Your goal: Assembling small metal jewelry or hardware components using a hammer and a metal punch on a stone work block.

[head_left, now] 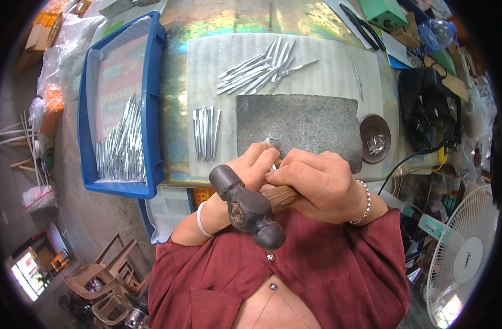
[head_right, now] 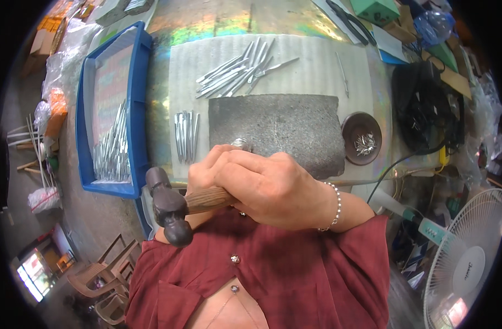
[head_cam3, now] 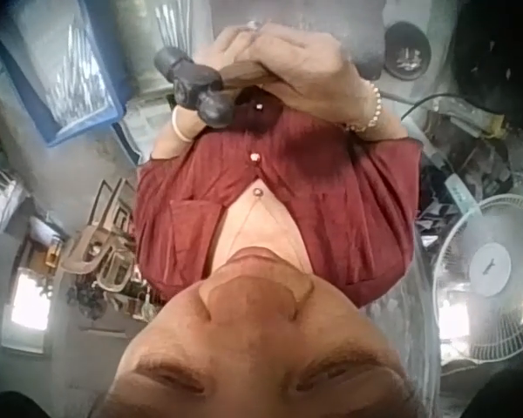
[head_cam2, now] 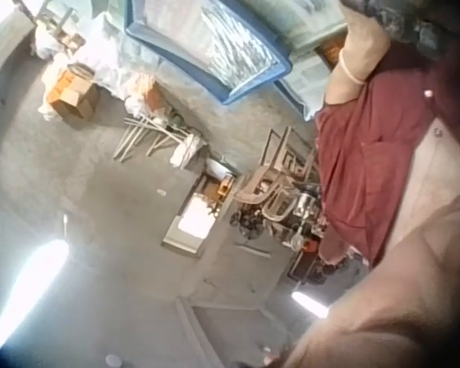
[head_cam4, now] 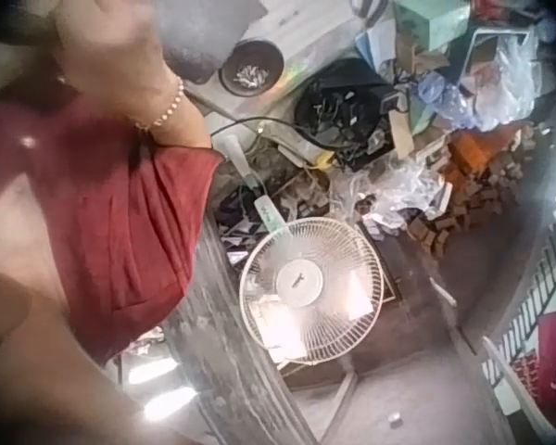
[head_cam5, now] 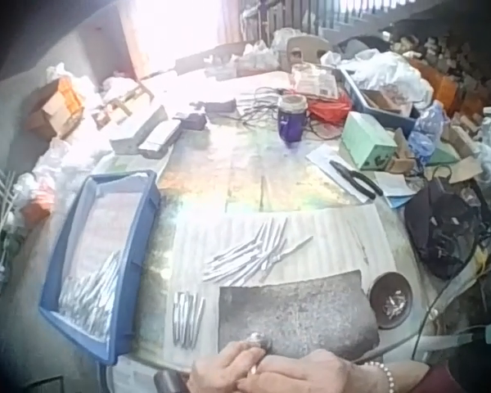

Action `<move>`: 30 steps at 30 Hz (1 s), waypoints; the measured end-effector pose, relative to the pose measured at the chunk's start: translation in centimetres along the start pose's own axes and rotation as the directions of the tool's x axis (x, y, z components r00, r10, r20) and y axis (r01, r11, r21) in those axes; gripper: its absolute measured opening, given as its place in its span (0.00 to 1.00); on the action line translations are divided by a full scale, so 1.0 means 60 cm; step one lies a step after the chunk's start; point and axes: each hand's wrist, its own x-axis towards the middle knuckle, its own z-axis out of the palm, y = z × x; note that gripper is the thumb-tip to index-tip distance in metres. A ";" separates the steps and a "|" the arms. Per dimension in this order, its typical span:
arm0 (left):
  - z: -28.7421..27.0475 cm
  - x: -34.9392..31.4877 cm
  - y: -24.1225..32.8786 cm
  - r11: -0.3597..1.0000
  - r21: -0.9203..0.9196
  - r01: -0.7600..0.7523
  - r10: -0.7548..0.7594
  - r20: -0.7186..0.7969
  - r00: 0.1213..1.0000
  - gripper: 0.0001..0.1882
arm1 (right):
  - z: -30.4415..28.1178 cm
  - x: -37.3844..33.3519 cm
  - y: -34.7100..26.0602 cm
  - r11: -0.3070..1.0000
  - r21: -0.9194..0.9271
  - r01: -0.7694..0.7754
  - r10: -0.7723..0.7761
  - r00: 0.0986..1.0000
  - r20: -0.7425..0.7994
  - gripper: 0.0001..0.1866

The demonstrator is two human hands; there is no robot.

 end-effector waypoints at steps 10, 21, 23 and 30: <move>0.025 -0.011 -0.031 0.982 0.157 -0.107 0.124 -0.103 0.987 0.14 | -0.019 -0.005 -0.031 0.960 0.086 -0.265 0.256 0.961 0.099 0.14; 0.016 0.002 -0.025 0.998 0.029 -0.064 0.068 -0.163 0.984 0.08 | -0.078 -0.060 -0.075 0.964 -0.081 -0.253 0.262 0.957 0.128 0.28; 0.015 0.003 -0.024 0.998 0.020 -0.061 0.064 -0.158 0.985 0.08 | -0.075 -0.060 -0.075 0.963 -0.127 -0.236 0.251 0.961 0.113 0.29; 0.013 0.007 -0.021 0.995 0.002 -0.104 0.103 -0.180 0.978 0.11 | -0.067 -0.060 -0.075 0.944 -0.312 -0.106 0.145 0.984 0.102 0.32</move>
